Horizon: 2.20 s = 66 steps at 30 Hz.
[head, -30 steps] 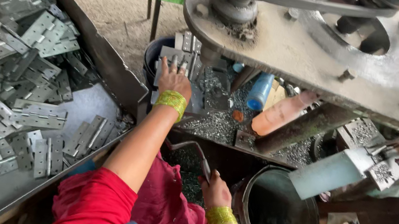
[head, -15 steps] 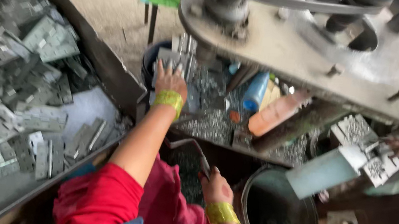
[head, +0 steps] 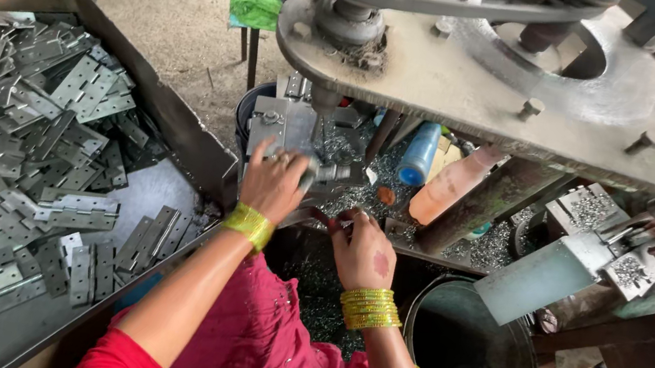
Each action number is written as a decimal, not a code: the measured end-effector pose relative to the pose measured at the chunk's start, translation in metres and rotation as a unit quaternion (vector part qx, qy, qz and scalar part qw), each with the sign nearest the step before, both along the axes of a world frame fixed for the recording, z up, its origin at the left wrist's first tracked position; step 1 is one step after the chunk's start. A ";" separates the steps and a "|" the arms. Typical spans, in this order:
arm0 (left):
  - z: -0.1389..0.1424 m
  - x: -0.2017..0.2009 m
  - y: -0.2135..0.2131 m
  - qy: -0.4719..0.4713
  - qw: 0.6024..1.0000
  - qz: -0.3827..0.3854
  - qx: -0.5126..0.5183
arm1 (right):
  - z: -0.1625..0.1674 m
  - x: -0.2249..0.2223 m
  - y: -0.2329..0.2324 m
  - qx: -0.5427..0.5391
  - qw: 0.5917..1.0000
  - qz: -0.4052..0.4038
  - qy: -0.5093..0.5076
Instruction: The person repeatedly places small metal plates into a manual punch press, operates the lever to punch holes, and removes the finished pieces. The person handles the plates one at a time and maintains a steady rhythm throughout the clip.
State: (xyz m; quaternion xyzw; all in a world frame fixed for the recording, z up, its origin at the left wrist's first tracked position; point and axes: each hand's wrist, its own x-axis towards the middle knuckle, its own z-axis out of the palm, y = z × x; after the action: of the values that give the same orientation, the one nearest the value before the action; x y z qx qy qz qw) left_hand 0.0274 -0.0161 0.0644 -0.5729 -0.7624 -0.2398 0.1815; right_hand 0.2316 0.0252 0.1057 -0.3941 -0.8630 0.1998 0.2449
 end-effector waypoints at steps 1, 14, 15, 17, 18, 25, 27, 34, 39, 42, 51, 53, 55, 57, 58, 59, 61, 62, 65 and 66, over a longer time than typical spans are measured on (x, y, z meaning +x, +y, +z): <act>0.008 0.004 0.015 -0.026 0.998 0.013 0.058 | 0.001 0.000 0.000 -0.002 1.000 0.000 -0.004; -0.030 0.004 0.019 -0.021 0.985 0.127 -0.113 | -0.010 -0.001 0.006 0.016 0.999 0.009 -0.027; -0.030 0.005 0.016 -0.006 0.984 0.118 -0.134 | -0.011 -0.001 0.007 0.008 0.999 0.013 -0.037; -0.023 0.009 0.015 0.027 0.980 0.120 -0.159 | -0.013 -0.002 0.008 -0.011 0.998 0.027 -0.056; -0.016 0.010 0.020 0.049 0.977 0.129 -0.162 | -0.013 -0.001 0.009 -0.021 0.997 0.034 -0.061; 0.005 0.033 0.025 0.102 0.951 0.129 -0.263 | -0.022 0.001 0.018 -0.045 0.991 0.089 -0.092; 0.003 0.031 0.024 0.076 0.951 0.147 -0.261 | -0.030 0.000 0.023 -0.037 0.990 0.099 -0.095; -0.015 0.016 0.052 0.058 0.947 0.169 -0.267 | -0.115 0.025 0.034 -0.063 0.989 0.046 -0.122; -0.033 0.016 0.043 0.085 0.973 0.160 -0.141 | -0.175 0.054 0.013 -0.148 0.982 -0.008 -0.120; -0.035 0.015 0.033 0.045 0.978 0.123 -0.164 | -0.162 0.050 0.018 -0.153 0.971 -0.029 -0.181; -0.032 0.016 0.034 0.076 0.965 0.138 -0.209 | -0.139 0.035 0.021 -0.126 0.971 -0.011 -0.202; -0.031 0.018 0.032 0.065 0.967 0.137 -0.206 | -0.162 0.048 0.006 -0.138 0.973 -0.024 -0.181; -0.027 0.017 0.028 0.079 0.975 0.152 -0.141 | -0.177 0.052 -0.002 -0.118 0.984 -0.023 -0.129; -0.023 0.014 0.023 0.039 0.972 0.132 -0.193 | -0.178 0.050 -0.001 -0.180 0.976 -0.030 -0.120; -0.019 0.011 0.023 0.018 0.970 0.121 -0.210 | -0.173 0.046 0.005 -0.202 0.972 -0.036 -0.115; -0.016 0.008 0.026 0.031 0.970 0.128 -0.207 | -0.164 0.042 0.012 -0.172 0.975 -0.031 -0.134; -0.011 0.004 0.033 0.054 0.967 0.132 -0.210 | -0.146 0.036 0.025 -0.121 0.976 -0.031 -0.177; -0.008 0.000 0.038 0.031 0.963 0.136 -0.229 | -0.138 0.032 0.032 -0.111 0.978 -0.023 -0.176; -0.008 0.000 0.050 -0.005 0.954 0.144 -0.263 | -0.130 0.032 0.029 -0.119 0.975 -0.024 -0.187; -0.008 0.000 0.052 0.012 0.957 0.154 -0.246 | -0.133 0.032 0.022 -0.133 0.972 -0.033 -0.189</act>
State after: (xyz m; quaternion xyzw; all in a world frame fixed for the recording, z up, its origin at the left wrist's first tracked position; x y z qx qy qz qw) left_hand 0.0270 0.0354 0.0560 -0.4787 -0.8744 -0.0070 0.0791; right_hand 0.2640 0.0476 -0.0275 -0.4818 -0.8459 0.2268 0.0294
